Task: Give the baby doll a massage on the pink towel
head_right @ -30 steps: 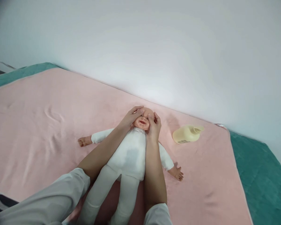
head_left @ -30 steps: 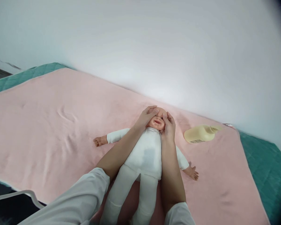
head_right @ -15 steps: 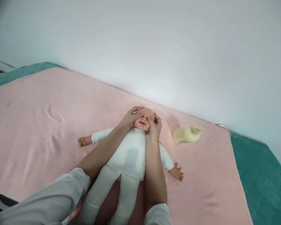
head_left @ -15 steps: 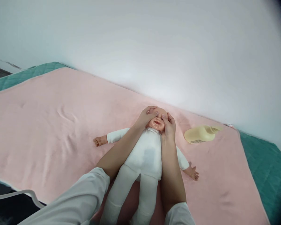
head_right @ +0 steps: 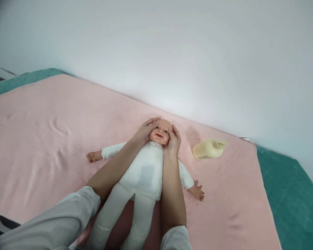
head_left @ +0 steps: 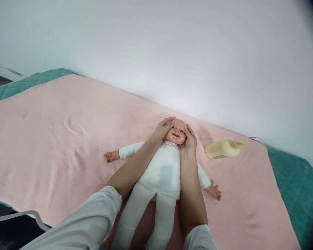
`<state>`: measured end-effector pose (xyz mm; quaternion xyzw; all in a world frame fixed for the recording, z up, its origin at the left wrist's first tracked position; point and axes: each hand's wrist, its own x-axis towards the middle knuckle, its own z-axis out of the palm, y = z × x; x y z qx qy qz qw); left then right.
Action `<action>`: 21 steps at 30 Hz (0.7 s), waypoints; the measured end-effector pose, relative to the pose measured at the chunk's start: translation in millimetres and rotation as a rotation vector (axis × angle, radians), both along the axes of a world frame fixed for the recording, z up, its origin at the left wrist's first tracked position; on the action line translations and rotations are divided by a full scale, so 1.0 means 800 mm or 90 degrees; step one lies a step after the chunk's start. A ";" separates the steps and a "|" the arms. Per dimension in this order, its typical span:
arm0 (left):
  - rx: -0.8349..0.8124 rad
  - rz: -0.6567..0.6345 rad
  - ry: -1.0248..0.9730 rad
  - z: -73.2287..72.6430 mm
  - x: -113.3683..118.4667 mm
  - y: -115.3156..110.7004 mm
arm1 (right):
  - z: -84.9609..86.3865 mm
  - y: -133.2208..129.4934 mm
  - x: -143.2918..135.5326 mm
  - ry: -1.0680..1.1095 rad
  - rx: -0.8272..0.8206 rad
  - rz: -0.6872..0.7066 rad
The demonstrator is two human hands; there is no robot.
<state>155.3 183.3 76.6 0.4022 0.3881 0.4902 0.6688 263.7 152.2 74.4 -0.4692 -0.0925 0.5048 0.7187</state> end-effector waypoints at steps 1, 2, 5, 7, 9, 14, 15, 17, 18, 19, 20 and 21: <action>-0.010 0.003 -0.001 0.001 0.000 0.000 | 0.001 0.000 0.001 0.003 -0.003 0.003; -0.020 0.007 -0.003 0.002 0.000 0.001 | 0.001 0.000 0.001 0.005 -0.007 0.004; -0.039 0.018 -0.011 0.004 0.002 0.002 | 0.000 0.001 0.003 0.015 -0.013 0.006; -0.045 0.026 -0.009 0.004 0.003 0.002 | -0.001 0.001 0.003 0.023 -0.010 0.004; -0.044 0.034 -0.003 0.003 0.003 0.002 | 0.000 0.001 0.003 0.033 -0.013 0.001; 0.007 0.021 0.011 0.003 0.003 -0.002 | 0.000 -0.001 0.000 0.023 0.020 -0.006; 0.015 0.017 0.015 0.004 0.003 -0.003 | -0.001 -0.001 -0.001 0.011 0.033 -0.004; 0.020 0.012 0.027 0.006 0.003 -0.005 | -0.005 -0.001 -0.002 -0.015 0.051 -0.002; 0.017 0.011 0.035 0.007 0.002 -0.006 | -0.007 0.000 -0.002 -0.028 0.055 -0.004; 0.013 0.011 0.043 0.008 0.002 -0.007 | -0.009 0.000 -0.001 -0.039 0.055 -0.007; 0.009 0.011 0.051 0.009 0.001 -0.007 | -0.011 0.000 0.000 -0.048 0.053 -0.008; 0.006 0.010 0.059 0.010 0.000 -0.007 | -0.013 0.001 0.001 -0.055 0.048 -0.007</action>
